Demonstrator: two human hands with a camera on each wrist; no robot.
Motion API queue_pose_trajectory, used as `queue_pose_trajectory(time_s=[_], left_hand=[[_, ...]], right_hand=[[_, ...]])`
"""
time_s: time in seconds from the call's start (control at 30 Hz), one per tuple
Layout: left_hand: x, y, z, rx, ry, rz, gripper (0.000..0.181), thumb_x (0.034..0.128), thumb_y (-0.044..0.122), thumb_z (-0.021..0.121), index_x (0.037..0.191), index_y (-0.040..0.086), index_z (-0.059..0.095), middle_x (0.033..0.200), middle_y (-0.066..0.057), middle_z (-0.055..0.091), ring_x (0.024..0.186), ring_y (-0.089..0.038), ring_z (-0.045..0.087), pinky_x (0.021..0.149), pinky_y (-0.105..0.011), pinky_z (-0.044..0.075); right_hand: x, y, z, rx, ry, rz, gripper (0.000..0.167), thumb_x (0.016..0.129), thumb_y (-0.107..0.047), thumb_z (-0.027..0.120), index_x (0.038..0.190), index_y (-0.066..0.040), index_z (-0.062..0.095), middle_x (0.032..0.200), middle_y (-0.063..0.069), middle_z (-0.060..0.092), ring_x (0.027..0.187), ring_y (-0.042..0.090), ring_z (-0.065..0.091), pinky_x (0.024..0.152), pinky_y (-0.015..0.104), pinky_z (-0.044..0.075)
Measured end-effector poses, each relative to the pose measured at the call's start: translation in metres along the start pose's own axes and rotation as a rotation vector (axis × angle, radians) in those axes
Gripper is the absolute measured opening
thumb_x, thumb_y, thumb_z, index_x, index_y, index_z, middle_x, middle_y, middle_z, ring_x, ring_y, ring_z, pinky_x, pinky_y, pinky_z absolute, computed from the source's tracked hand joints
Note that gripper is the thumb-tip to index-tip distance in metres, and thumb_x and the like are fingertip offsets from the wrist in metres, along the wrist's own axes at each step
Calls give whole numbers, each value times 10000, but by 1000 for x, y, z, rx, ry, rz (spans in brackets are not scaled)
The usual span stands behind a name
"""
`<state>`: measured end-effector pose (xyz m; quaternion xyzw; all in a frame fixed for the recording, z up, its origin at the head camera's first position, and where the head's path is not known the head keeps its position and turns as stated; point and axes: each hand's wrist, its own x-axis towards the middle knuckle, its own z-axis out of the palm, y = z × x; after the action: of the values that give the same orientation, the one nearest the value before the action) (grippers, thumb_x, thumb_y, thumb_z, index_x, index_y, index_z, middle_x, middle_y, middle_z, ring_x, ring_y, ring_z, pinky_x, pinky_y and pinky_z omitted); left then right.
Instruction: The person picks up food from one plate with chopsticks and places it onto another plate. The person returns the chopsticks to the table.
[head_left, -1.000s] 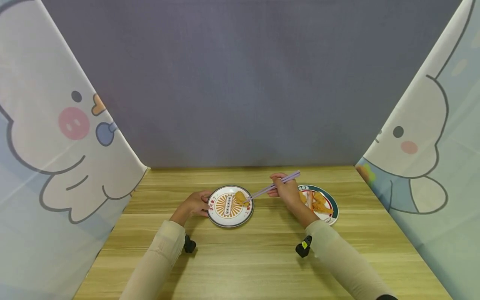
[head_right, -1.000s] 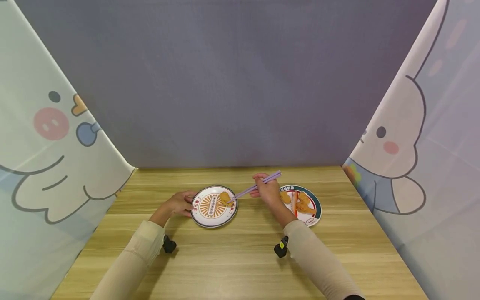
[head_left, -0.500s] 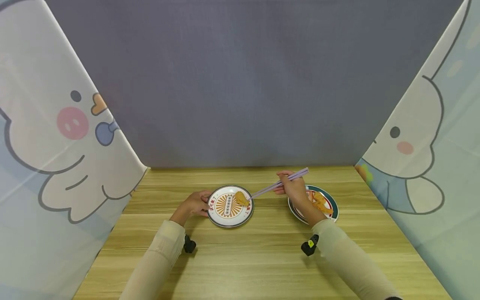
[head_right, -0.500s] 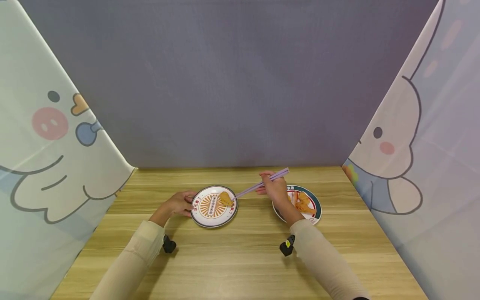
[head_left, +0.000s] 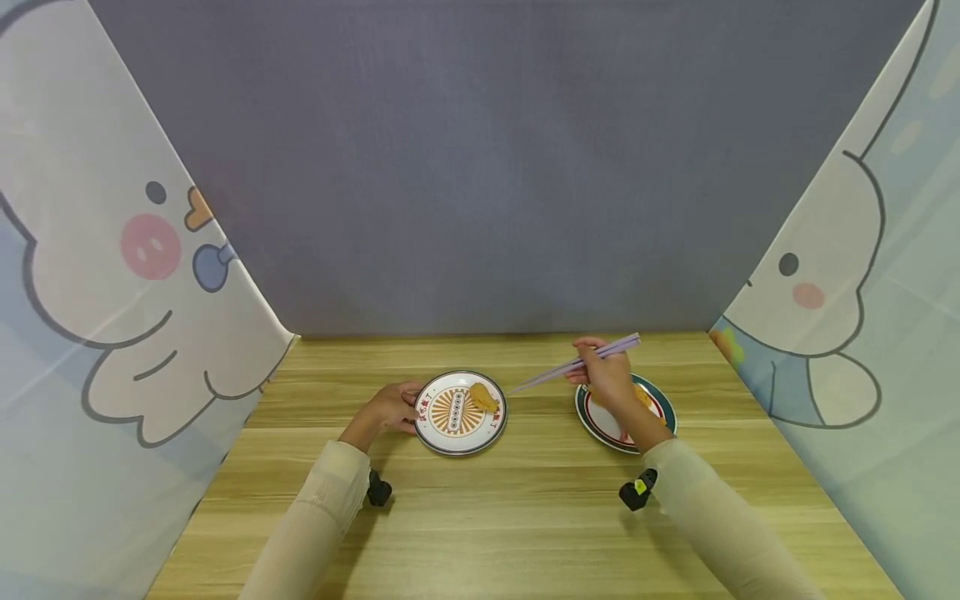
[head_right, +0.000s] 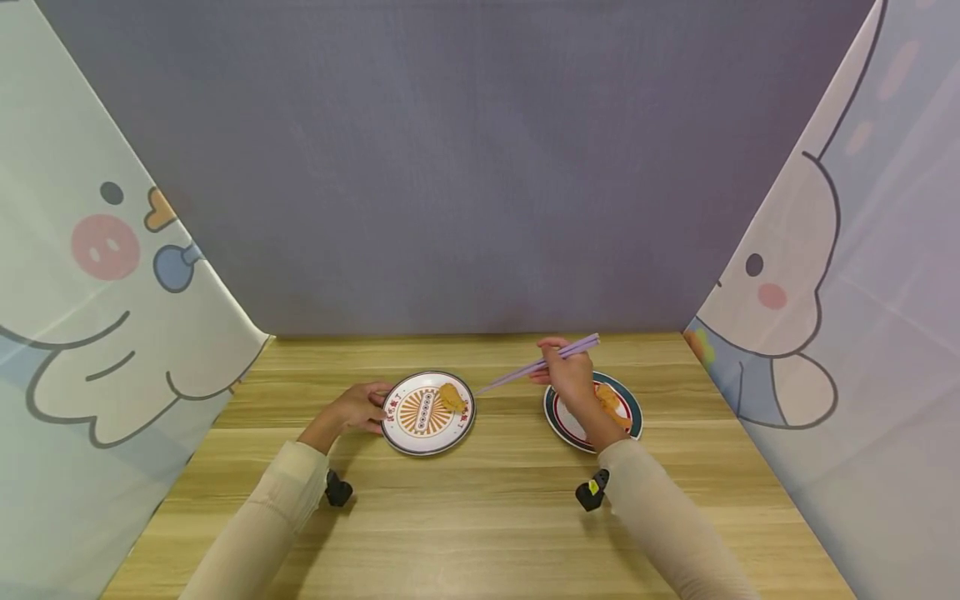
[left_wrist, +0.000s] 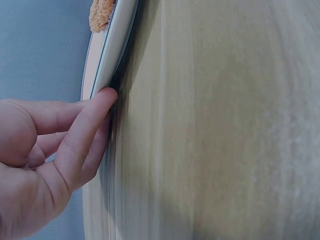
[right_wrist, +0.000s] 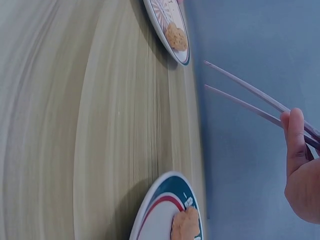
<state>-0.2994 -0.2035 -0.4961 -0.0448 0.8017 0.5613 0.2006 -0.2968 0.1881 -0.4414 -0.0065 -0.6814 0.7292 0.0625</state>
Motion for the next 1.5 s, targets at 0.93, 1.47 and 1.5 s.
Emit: queue_pose_trajectory(time_s=[0.93, 1.47, 1.5], left_hand=[[0, -1, -1, -1, 4, -10, 697, 893, -178, 622, 1529, 44, 445, 1149, -199, 454, 850, -244, 626, 680, -344, 660], [1, -1, 0, -12, 12, -17, 699, 887, -186, 619, 1526, 40, 445, 1171, -202, 447, 858, -241, 624, 657, -329, 651], [1, -1, 0, -11, 13, -16, 699, 887, -186, 620, 1525, 39, 446, 1175, -206, 449, 859, -241, 624, 657, -330, 652]], right_hand=[[-8, -16, -58, -55, 55, -14, 150, 1065, -153, 522, 1034, -151, 670, 734, 38, 718, 599, 111, 731, 589, 278, 643], [-8, -16, -88, -21, 106, -35, 218, 1057, -115, 521, 949, -199, 691, 699, 42, 717, 577, 115, 726, 531, 252, 625], [-9, -15, -90, -32, 112, -36, 217, 1055, -118, 524, 947, -203, 691, 700, 36, 715, 577, 112, 726, 534, 254, 626]])
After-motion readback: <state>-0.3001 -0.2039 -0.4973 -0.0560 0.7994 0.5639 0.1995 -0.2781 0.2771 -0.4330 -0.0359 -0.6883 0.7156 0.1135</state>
